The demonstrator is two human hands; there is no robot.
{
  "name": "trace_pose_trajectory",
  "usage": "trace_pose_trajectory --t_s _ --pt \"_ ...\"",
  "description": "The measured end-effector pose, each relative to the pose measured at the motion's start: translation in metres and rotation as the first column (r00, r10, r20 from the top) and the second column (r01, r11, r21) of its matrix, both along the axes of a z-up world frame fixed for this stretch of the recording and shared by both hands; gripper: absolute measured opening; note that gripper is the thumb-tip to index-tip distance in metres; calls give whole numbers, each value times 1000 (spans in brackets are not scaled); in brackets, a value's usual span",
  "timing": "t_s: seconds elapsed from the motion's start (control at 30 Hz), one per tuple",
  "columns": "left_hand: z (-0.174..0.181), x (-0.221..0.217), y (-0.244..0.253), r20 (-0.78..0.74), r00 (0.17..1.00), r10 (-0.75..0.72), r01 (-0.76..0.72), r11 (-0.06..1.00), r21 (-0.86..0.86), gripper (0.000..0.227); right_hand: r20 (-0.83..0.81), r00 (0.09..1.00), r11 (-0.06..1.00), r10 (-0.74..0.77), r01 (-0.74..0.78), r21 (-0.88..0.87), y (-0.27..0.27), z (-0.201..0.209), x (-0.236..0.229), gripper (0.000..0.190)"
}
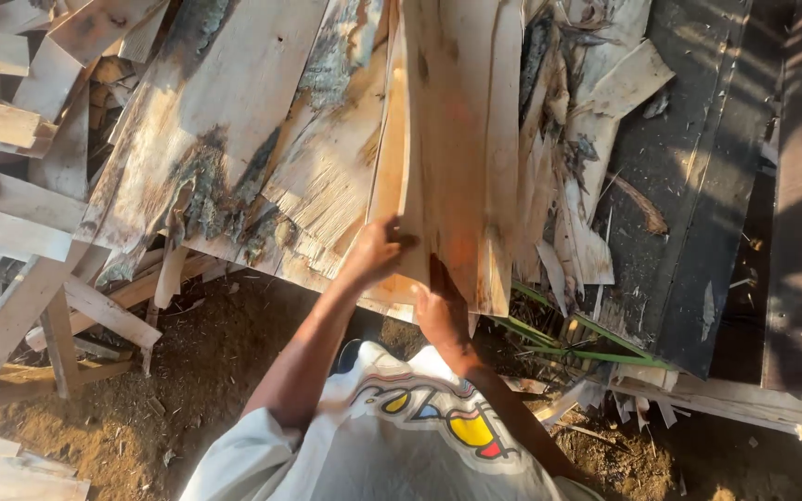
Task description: Picking up, inspecting, and sorting thin wood veneer strips at a workshop station.
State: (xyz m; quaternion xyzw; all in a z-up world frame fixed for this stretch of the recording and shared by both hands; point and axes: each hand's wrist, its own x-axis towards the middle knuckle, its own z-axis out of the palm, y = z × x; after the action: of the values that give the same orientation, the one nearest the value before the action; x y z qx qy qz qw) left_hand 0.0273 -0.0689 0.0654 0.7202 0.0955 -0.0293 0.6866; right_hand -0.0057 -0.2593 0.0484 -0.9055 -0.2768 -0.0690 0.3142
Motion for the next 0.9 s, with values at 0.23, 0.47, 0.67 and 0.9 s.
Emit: trace_pose_trajectory --t_s 0.23,0.47,0.67,0.9 --pt "127 30 -107 222 931 -289 178 892 416 25 -21 912 901 -410 408 147 -75 -34 22 29" --pt "102 7 -158 328 825 -461 284 839 464 88 -419 701 545 -577 713 441 -158 -46 56 31" --pt "-93 -15 -118 -38 898 -438 280 504 817 109 -693 719 -61 -54 691 721 -185 -105 51 42" --pt "-138 -18 -106 -137 877 -461 282 261 923 117 -770 608 -207 192 792 574 -194 -168 34 40"
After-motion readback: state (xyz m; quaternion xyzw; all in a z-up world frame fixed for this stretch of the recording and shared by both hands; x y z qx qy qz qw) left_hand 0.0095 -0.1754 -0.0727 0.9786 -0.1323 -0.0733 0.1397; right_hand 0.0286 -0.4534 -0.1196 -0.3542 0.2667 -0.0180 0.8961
